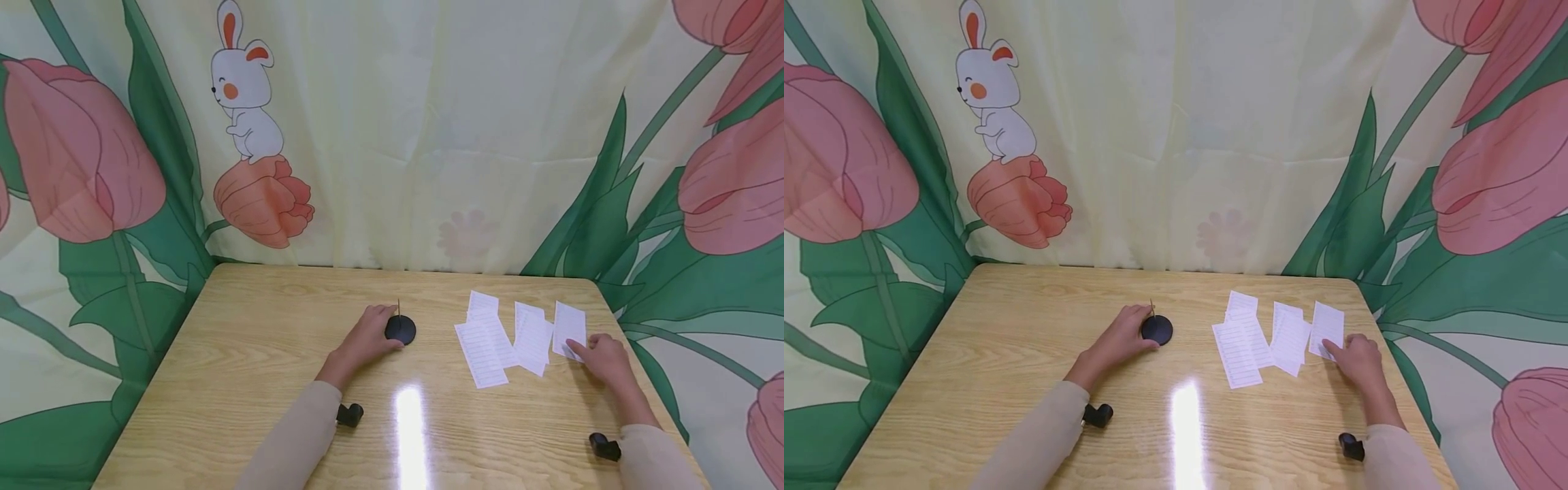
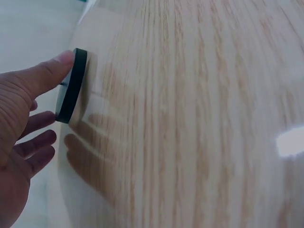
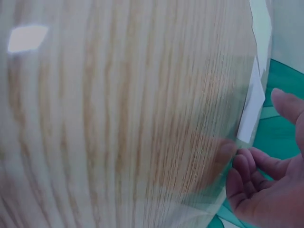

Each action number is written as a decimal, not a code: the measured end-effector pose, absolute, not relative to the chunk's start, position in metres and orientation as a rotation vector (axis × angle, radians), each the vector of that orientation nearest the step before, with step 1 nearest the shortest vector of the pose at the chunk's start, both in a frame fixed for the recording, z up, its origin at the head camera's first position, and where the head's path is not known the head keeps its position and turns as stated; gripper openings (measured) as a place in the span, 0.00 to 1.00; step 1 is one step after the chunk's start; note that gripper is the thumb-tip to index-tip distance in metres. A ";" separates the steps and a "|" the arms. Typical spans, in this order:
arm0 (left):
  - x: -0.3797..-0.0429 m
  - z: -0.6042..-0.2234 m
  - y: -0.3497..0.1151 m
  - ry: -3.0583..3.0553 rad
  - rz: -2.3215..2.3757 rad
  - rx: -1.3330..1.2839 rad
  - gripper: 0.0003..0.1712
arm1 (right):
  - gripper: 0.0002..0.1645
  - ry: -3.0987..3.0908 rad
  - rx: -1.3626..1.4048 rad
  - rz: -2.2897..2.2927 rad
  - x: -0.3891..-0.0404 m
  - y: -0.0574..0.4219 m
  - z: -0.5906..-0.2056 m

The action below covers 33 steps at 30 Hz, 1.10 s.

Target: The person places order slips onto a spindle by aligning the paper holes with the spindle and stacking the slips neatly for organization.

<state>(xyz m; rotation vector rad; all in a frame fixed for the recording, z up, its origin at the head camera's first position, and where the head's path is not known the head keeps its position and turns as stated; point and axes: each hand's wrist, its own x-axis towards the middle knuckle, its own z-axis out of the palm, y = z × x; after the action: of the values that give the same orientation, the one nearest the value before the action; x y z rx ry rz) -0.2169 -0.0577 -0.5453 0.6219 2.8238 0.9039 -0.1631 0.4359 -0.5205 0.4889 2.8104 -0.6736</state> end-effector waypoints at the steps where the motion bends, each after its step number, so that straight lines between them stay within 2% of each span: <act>1: -0.217 -0.546 -0.057 2.824 0.904 0.613 0.49 | 0.52 2.818 0.494 -0.669 -0.163 0.436 -0.521; 11: -0.217 -0.548 -0.055 2.835 0.877 0.583 0.47 | 0.44 2.835 0.570 -0.658 -0.164 0.429 -0.524; 18: -0.216 -0.546 -0.055 2.856 0.809 0.594 0.41 | 0.39 2.835 0.624 -0.686 -0.164 0.425 -0.527; 33: -0.218 -0.554 -0.055 2.895 0.804 0.608 0.38 | 0.40 2.788 0.695 -0.760 -0.164 0.426 -0.527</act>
<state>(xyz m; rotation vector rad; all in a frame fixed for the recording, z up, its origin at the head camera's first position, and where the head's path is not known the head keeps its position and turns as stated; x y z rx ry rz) -0.2179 -0.0549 -0.5541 0.6076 2.8952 0.8045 -0.1637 0.4261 -0.5273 0.6947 2.7880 -0.7604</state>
